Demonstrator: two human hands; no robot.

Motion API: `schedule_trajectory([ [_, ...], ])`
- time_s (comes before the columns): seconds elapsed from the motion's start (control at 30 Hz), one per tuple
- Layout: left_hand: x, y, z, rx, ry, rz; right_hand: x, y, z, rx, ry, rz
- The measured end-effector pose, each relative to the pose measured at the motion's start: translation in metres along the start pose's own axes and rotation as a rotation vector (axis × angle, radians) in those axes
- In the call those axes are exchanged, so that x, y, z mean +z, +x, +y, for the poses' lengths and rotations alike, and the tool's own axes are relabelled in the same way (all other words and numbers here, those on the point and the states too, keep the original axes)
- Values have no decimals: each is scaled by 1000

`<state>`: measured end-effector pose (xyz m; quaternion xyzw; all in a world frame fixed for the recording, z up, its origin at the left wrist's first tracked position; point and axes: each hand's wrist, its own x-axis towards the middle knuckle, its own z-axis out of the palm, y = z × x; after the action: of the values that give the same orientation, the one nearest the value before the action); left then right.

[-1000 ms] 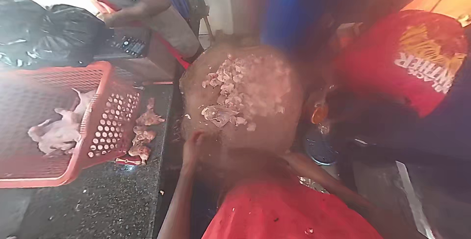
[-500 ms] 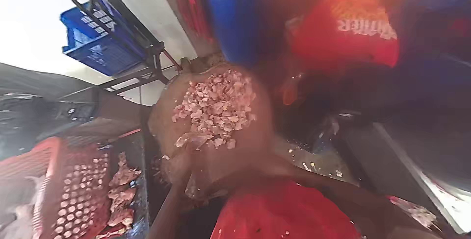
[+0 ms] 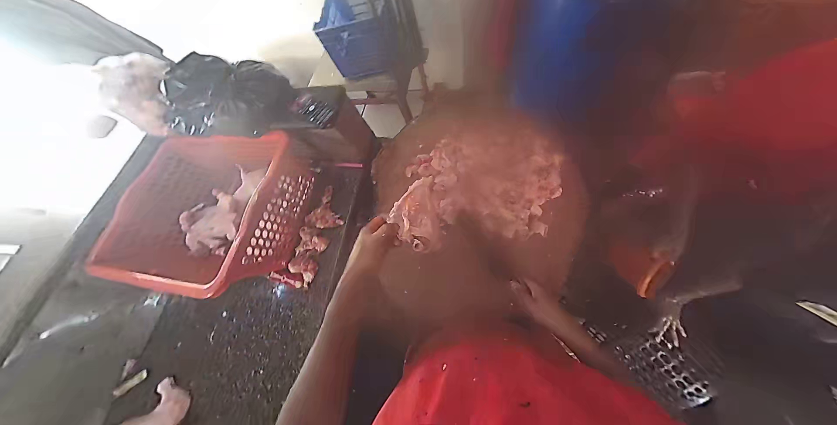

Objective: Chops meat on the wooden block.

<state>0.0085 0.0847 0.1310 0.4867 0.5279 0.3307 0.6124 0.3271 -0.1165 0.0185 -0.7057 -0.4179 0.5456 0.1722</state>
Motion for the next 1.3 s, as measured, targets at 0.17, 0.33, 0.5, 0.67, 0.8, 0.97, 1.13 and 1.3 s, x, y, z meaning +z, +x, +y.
schedule_trajectory([
  [0.17, 2, -7, -135, -364, -32, 135, 7, 2, 0, 30, -87, 33],
  [0.33, -1, -14, -163, -383, 206, 181, 1, -1, -46, -58, -187, 5],
  [0.5, 0, -10, -165, -395, 174, 247, -7, -36, -167, -680, 112, 32],
  [0.67, -2, -17, -169, -337, 36, 298, 25, -34, -195, -1132, 145, 157],
  [0.8, -6, -28, -167, -274, -44, 316, 48, 10, -83, -437, -403, -111],
  [0.97, -25, -60, -174, -245, -85, 344, 41, 7, -111, -144, -501, -207],
  [1.13, -38, -70, -178, -240, -32, 344, 44, -14, -186, -534, -205, -88],
  [1.3, -27, -57, -163, -190, 150, 268, 86, 25, -153, -493, -420, -6],
])
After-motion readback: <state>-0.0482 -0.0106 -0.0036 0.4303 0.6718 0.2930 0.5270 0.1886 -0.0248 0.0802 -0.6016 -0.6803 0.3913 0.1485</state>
